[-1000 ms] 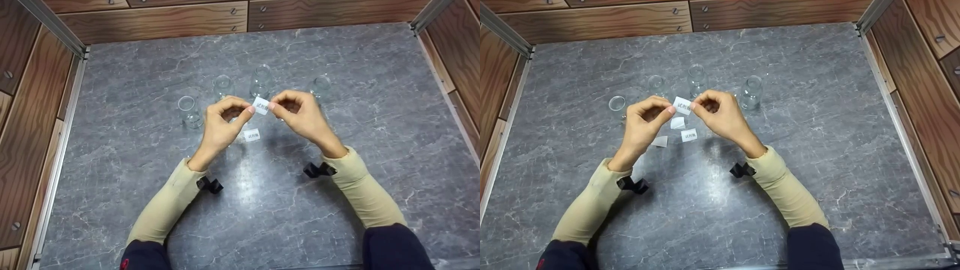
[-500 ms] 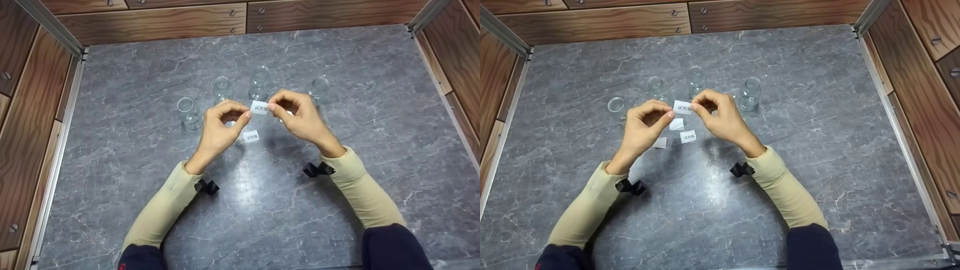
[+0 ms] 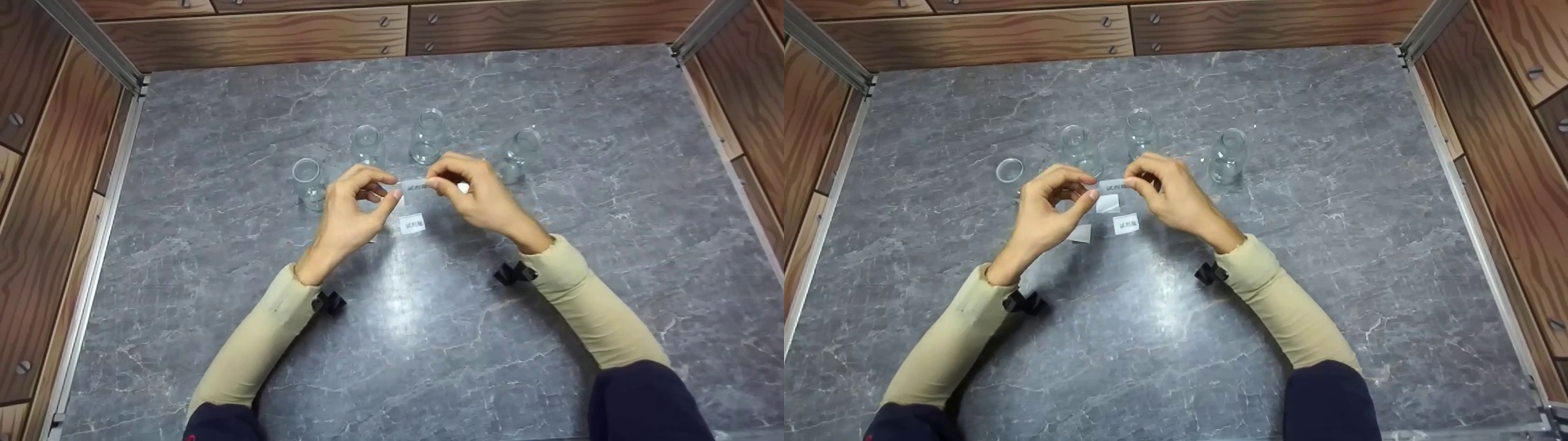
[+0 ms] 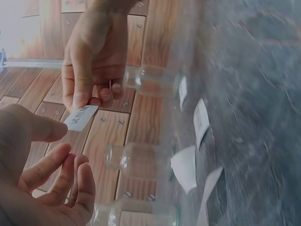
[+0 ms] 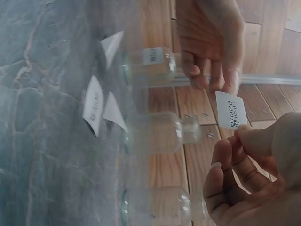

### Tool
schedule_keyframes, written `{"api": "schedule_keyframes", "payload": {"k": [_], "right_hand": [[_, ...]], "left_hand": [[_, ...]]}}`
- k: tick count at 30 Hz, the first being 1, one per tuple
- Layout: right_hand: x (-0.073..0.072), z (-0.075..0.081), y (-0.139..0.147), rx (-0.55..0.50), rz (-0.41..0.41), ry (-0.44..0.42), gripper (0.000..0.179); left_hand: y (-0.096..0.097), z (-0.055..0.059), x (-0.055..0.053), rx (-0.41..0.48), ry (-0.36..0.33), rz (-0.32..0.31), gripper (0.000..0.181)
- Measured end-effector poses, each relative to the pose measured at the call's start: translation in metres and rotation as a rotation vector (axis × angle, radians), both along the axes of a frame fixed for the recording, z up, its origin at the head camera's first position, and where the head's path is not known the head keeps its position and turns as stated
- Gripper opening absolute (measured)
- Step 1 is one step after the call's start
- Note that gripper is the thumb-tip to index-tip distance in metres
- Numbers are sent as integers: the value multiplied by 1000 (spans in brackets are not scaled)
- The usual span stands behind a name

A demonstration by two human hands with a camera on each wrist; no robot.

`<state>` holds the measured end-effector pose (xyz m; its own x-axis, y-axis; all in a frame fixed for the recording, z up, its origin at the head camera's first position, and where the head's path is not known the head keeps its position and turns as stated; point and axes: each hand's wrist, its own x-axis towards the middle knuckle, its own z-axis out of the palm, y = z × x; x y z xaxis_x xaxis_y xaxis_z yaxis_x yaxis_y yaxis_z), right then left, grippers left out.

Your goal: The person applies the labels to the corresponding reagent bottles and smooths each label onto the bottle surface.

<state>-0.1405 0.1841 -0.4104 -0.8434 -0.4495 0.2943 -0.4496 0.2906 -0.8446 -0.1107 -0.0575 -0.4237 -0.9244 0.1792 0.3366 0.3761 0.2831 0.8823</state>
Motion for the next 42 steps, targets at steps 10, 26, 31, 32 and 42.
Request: {"api": "schedule_keyframes", "payload": {"k": [10, 26, 31, 32, 42], "right_hand": [[-6, -7, -16, 111, 22, 66, 10], [-45, -32, -51, 206, -96, 92, 9], [-50, -38, -56, 214, -133, 95, 8], [-50, -38, -57, 214, -139, 93, 8], [-53, -40, -65, 228, -189, 55, 10]], "left_hand": [[-7, -9, -1, -107, 97, 70, 7], [-7, -25, -23, -362, 52, 314, 14], [-5, -28, -27, -431, 53, 352, 14], [-4, -27, -27, -443, 53, 357, 14], [0, -26, -32, -516, 31, 385, 16]]}}
